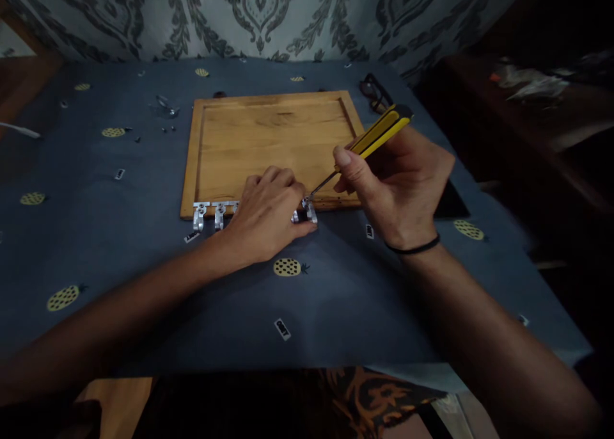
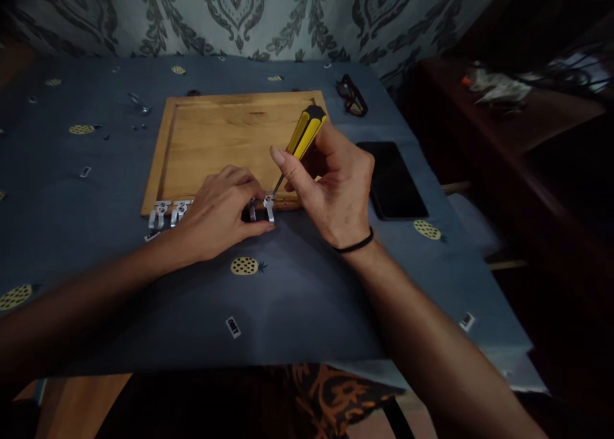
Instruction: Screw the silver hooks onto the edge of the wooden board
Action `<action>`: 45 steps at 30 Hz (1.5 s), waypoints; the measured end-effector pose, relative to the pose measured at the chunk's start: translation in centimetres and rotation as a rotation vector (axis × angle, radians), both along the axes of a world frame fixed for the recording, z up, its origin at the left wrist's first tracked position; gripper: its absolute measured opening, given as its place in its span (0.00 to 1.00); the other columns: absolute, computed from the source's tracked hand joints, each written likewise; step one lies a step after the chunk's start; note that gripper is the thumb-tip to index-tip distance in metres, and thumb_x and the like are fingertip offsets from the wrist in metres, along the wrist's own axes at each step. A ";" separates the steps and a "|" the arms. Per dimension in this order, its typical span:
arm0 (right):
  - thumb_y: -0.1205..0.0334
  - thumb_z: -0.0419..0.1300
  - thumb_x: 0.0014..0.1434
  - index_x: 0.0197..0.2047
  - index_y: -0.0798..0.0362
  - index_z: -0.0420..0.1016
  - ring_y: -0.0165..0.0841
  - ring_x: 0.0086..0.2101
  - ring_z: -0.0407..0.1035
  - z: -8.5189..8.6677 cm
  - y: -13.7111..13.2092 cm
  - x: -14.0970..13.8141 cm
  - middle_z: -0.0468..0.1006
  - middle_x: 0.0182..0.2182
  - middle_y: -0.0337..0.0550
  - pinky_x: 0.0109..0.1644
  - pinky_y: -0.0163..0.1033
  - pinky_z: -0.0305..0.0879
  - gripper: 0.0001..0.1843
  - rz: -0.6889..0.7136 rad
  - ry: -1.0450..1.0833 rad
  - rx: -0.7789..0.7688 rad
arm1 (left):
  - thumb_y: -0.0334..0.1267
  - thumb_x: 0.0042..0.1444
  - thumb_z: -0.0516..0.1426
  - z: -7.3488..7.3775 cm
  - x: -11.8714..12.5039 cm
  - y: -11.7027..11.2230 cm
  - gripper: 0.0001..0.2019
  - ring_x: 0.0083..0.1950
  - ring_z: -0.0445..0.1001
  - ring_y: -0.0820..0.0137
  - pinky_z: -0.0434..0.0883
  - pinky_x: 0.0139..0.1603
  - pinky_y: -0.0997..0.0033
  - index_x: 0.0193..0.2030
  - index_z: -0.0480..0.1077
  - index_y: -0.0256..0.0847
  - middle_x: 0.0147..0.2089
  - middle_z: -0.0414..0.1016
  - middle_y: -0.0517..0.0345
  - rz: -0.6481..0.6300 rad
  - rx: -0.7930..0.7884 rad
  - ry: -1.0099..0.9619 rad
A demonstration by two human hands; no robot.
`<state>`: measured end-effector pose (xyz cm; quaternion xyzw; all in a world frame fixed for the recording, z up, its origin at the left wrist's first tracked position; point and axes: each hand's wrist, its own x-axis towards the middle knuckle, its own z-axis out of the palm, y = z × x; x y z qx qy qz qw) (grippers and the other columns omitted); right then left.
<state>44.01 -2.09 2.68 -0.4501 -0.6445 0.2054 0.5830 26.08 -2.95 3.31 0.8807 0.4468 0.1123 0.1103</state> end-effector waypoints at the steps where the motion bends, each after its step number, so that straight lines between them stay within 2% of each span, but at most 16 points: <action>1: 0.41 0.72 0.54 0.29 0.47 0.74 0.29 0.19 0.69 0.3 -0.1 -0.2 0.73 0.21 0.34 0.21 0.37 0.66 0.20 -0.018 -0.010 0.045 | 0.46 0.59 0.67 0.0 0.0 0.0 0.16 0.57 0.69 0.53 0.66 0.53 0.55 0.47 0.77 0.37 0.51 0.76 0.47 -0.002 0.004 -0.003; 5: 0.44 0.71 0.56 0.30 0.46 0.74 0.28 0.17 0.67 1.1 -0.4 -0.7 0.72 0.20 0.33 0.18 0.35 0.63 0.17 -0.028 -0.027 0.142 | 0.45 0.59 0.67 0.0 -0.1 0.1 0.16 0.56 0.70 0.53 0.66 0.53 0.55 0.48 0.77 0.37 0.50 0.76 0.48 -0.006 -0.005 0.000; 19: 0.41 0.71 0.54 0.28 0.48 0.73 0.26 0.17 0.67 0.7 -0.4 -0.9 0.71 0.20 0.33 0.18 0.33 0.63 0.21 -0.010 -0.012 0.102 | 0.46 0.59 0.67 0.1 -0.1 0.0 0.16 0.58 0.69 0.53 0.66 0.53 0.55 0.47 0.76 0.37 0.51 0.75 0.48 0.001 -0.002 0.015; 28: 0.42 0.71 0.55 0.28 0.47 0.73 0.27 0.20 0.68 0.5 -1.1 -0.4 0.71 0.23 0.34 0.21 0.35 0.66 0.20 -0.012 -0.150 0.053 | 0.46 0.59 0.67 0.3 0.0 -0.1 0.15 0.58 0.69 0.52 0.67 0.53 0.54 0.46 0.75 0.36 0.51 0.75 0.47 0.005 -0.011 0.030; 31: 0.42 0.71 0.55 0.29 0.48 0.73 0.26 0.20 0.68 0.7 -1.0 -0.5 0.72 0.23 0.34 0.21 0.34 0.66 0.20 0.023 -0.131 0.027 | 0.46 0.59 0.67 0.2 0.0 0.0 0.15 0.58 0.69 0.52 0.67 0.53 0.54 0.45 0.75 0.37 0.51 0.75 0.47 -0.003 0.001 0.027; 36: 0.42 0.71 0.56 0.34 0.48 0.78 0.25 0.19 0.71 1.3 -0.5 -0.3 0.75 0.25 0.33 0.22 0.34 0.71 0.18 0.170 0.014 -0.045 | 0.46 0.59 0.67 -0.2 -0.1 0.1 0.16 0.57 0.69 0.52 0.67 0.54 0.55 0.47 0.76 0.37 0.51 0.75 0.48 -0.010 0.012 0.014; 40: 0.47 0.71 0.58 0.38 0.49 0.82 0.27 0.23 0.75 1.9 -0.3 0.5 0.80 0.28 0.36 0.28 0.37 0.77 0.14 0.251 -0.033 -0.116 | 0.46 0.60 0.67 -0.1 -0.2 0.1 0.16 0.58 0.69 0.52 0.68 0.54 0.54 0.47 0.76 0.37 0.52 0.75 0.47 -0.011 0.027 0.015; 43: 0.48 0.70 0.59 0.38 0.49 0.82 0.27 0.24 0.75 1.8 -0.2 0.8 0.82 0.29 0.37 0.29 0.38 0.77 0.13 0.262 -0.103 -0.085 | 0.46 0.60 0.67 -0.1 -0.1 0.0 0.15 0.58 0.70 0.52 0.68 0.54 0.53 0.46 0.76 0.37 0.52 0.76 0.47 -0.003 0.019 0.033; 45: 0.47 0.72 0.56 0.33 0.49 0.81 0.27 0.22 0.73 1.3 -0.3 0.6 0.79 0.25 0.36 0.25 0.36 0.72 0.14 0.204 -0.134 -0.007 | 0.46 0.60 0.67 -0.1 -0.1 0.0 0.15 0.57 0.71 0.52 0.68 0.54 0.53 0.46 0.76 0.37 0.52 0.76 0.47 -0.001 0.020 0.036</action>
